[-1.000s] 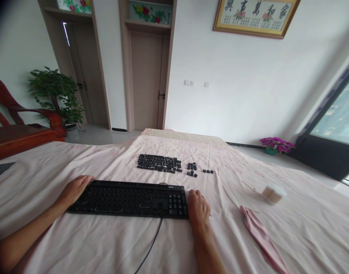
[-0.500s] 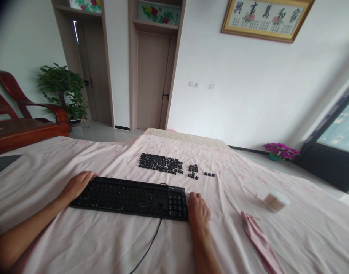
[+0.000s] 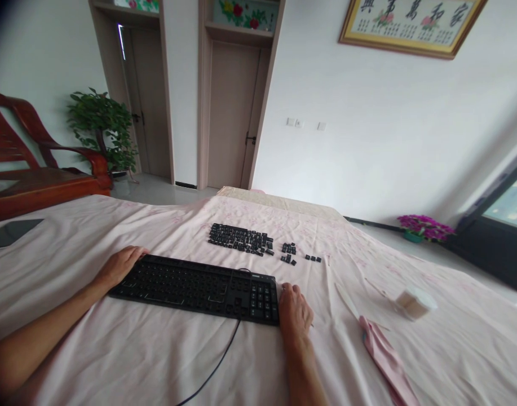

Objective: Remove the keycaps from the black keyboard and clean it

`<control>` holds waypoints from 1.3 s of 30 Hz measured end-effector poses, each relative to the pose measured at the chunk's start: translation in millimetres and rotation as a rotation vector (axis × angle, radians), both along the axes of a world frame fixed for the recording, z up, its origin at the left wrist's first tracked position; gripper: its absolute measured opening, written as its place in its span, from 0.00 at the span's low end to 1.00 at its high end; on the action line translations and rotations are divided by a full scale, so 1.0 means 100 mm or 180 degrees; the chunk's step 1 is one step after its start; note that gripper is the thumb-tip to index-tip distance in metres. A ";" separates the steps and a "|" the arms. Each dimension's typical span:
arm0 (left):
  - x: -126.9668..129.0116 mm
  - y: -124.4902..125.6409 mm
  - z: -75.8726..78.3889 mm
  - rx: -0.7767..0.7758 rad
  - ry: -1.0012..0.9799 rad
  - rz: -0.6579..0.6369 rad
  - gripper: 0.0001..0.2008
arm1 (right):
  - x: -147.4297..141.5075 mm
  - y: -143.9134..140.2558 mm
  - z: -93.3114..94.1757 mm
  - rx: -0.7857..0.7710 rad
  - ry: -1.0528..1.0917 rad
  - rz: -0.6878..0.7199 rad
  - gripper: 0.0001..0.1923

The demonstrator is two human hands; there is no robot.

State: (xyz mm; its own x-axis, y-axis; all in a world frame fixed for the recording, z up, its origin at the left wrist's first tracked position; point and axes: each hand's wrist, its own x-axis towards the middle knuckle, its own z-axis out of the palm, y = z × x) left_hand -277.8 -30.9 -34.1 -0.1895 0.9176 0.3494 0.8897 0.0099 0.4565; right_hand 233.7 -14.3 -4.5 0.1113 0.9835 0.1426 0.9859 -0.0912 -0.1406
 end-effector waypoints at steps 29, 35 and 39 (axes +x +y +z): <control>0.04 0.03 -0.02 0.0053 -0.0087 -0.0071 0.19 | 0.07 -0.04 -0.06 -0.0039 0.0099 0.0081 0.17; 0.10 0.02 0.02 0.0007 -0.0149 -0.0008 0.18 | 0.10 -0.04 -0.08 -0.0020 0.0205 0.0183 0.17; 0.12 0.00 0.05 -0.0106 0.0044 0.0032 0.18 | 0.11 -0.05 -0.08 -0.0040 0.0245 0.0185 0.18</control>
